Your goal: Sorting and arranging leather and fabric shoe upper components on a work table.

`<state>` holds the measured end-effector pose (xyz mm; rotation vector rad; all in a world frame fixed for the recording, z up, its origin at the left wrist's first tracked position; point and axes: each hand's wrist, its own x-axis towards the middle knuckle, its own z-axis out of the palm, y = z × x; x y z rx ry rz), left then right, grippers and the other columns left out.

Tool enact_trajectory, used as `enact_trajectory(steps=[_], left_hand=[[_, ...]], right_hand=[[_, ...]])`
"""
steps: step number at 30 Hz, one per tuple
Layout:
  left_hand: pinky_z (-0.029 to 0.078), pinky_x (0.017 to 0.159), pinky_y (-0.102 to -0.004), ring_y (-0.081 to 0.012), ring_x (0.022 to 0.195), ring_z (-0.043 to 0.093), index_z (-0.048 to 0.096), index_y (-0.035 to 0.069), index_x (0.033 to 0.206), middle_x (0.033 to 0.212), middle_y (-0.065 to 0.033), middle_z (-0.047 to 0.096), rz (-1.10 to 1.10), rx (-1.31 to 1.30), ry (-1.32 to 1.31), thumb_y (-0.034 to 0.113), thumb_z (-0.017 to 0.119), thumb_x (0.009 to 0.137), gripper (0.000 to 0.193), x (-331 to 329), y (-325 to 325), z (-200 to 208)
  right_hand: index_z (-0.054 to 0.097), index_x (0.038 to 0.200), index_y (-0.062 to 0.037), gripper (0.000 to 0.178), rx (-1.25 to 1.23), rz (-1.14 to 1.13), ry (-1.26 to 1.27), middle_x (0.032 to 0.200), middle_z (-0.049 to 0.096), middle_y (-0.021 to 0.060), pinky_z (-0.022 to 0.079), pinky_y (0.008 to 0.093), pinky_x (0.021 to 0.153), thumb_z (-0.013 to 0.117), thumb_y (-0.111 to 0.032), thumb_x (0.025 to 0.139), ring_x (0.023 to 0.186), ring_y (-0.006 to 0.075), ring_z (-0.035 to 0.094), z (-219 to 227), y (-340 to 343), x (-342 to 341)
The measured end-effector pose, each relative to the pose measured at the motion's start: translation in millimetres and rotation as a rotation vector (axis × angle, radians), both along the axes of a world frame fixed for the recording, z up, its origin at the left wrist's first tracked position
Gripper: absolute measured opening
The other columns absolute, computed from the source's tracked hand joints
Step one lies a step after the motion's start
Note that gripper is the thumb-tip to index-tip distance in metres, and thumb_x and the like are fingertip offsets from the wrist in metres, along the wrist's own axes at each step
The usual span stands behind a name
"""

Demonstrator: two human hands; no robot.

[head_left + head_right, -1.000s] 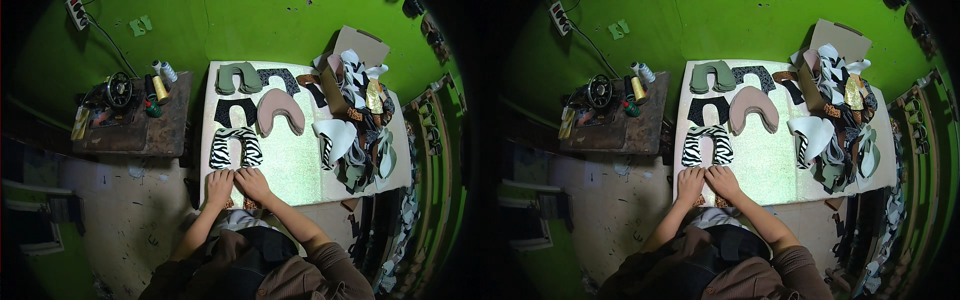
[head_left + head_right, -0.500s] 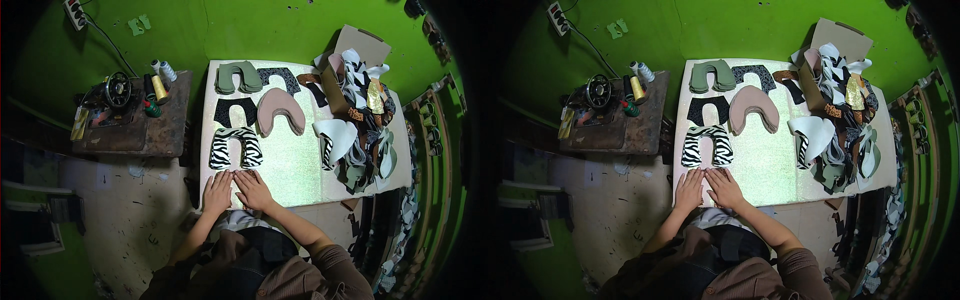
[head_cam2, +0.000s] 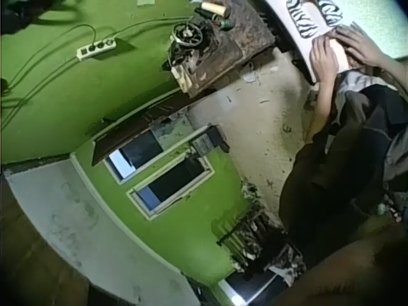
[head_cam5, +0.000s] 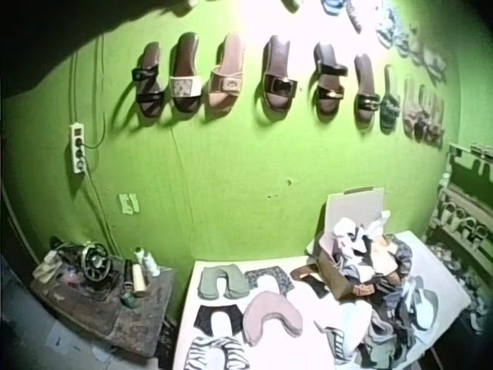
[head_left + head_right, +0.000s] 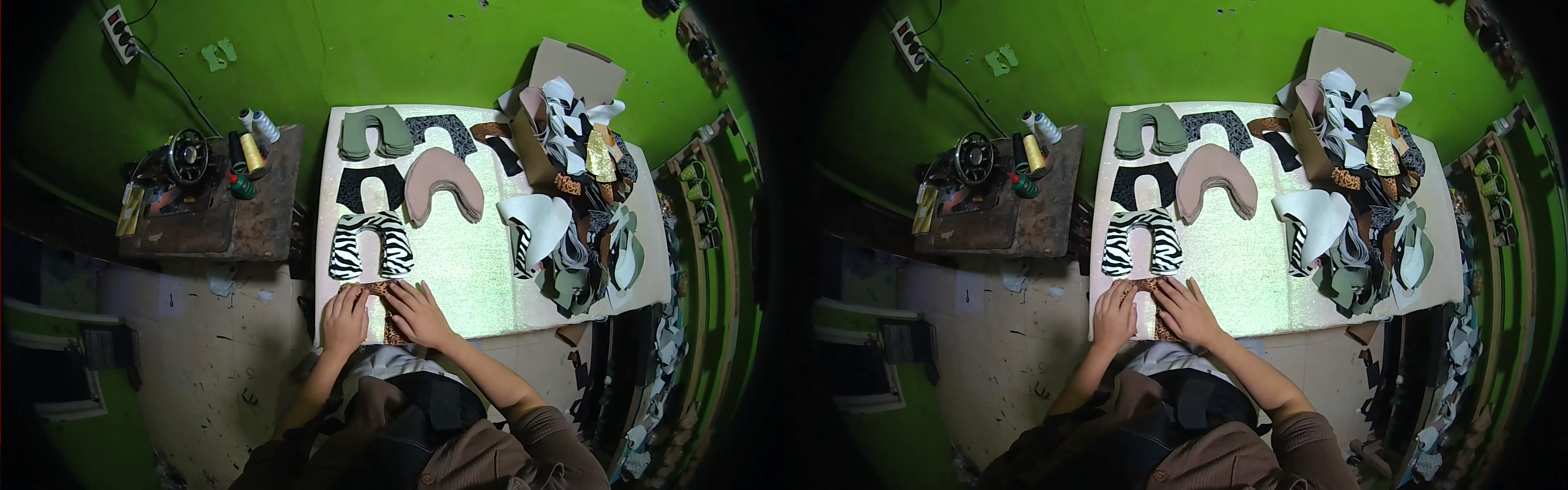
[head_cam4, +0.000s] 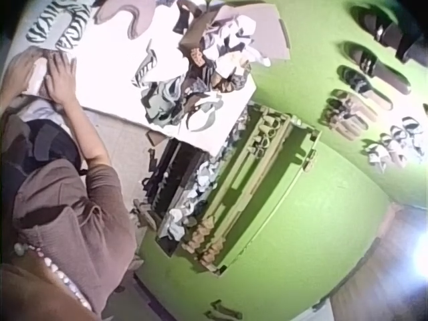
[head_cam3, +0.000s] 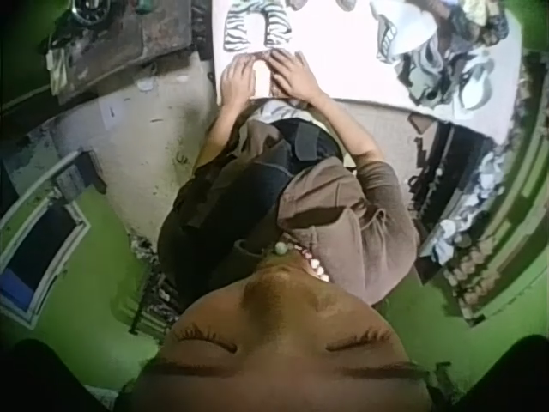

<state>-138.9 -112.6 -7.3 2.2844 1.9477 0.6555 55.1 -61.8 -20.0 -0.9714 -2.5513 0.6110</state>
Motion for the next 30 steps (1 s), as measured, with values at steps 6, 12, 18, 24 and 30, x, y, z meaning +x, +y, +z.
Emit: enact_trajectory(steps=[6,12,18,24,30], left_hand=[[0.041,0.083,-0.0374,-0.0258,0.096,0.053,0.058,0.004,0.104,0.103,-0.0096,0.056,-0.151,0.125,-0.033,0.012,0.057,0.075,0.030,59.6,24.8,18.5],[0.041,0.070,-0.0346,-0.0216,0.081,0.055,0.058,0.004,0.093,0.089,-0.0067,0.058,-0.280,0.183,-0.089,0.011,0.058,0.076,0.018,137.6,66.1,28.4],[0.042,0.066,-0.0345,-0.0235,0.073,0.056,0.058,0.005,0.086,0.078,-0.0073,0.058,-0.240,0.268,-0.287,0.009,0.057,0.076,0.011,238.1,102.0,60.3],[0.042,0.064,-0.0360,-0.0255,0.071,0.057,0.058,0.006,0.082,0.076,-0.0079,0.059,-0.223,0.203,-0.401,0.009,0.055,0.079,0.006,351.7,153.0,79.8],[0.046,0.065,-0.0371,-0.0302,0.073,0.058,0.059,0.003,0.086,0.079,-0.0129,0.060,-0.188,-0.077,-0.471,0.017,0.054,0.082,0.015,430.2,188.6,77.9]], right_hand=[[0.055,0.107,-0.0060,0.035,0.039,-0.174,0.176,0.094,0.056,0.0095,0.033,0.0423,0.096,0.056,-0.008,0.072,0.091,0.0261,0.052,4.8,9.7,43.1],[0.059,0.093,-0.0035,0.022,0.046,-0.292,0.303,0.079,0.058,0.0103,0.042,0.0373,0.075,0.056,-0.003,0.072,0.077,0.0278,0.055,22.5,37.6,103.2],[0.060,0.091,-0.0028,0.018,0.031,-0.262,0.465,0.079,0.058,0.0100,0.044,0.0360,0.070,0.056,-0.003,0.073,0.075,0.0278,0.057,97.9,55.8,193.6],[0.060,0.089,-0.0015,0.015,0.101,-0.357,0.451,0.079,0.060,0.0127,0.045,0.0373,0.065,0.053,-0.002,0.076,0.073,0.0296,0.058,128.9,90.8,311.8],[0.060,0.091,-0.0024,0.014,-0.034,-0.579,0.437,0.082,0.059,0.0140,0.046,0.0360,0.068,0.050,-0.004,0.081,0.077,0.0317,0.058,104.7,122.1,409.6]])
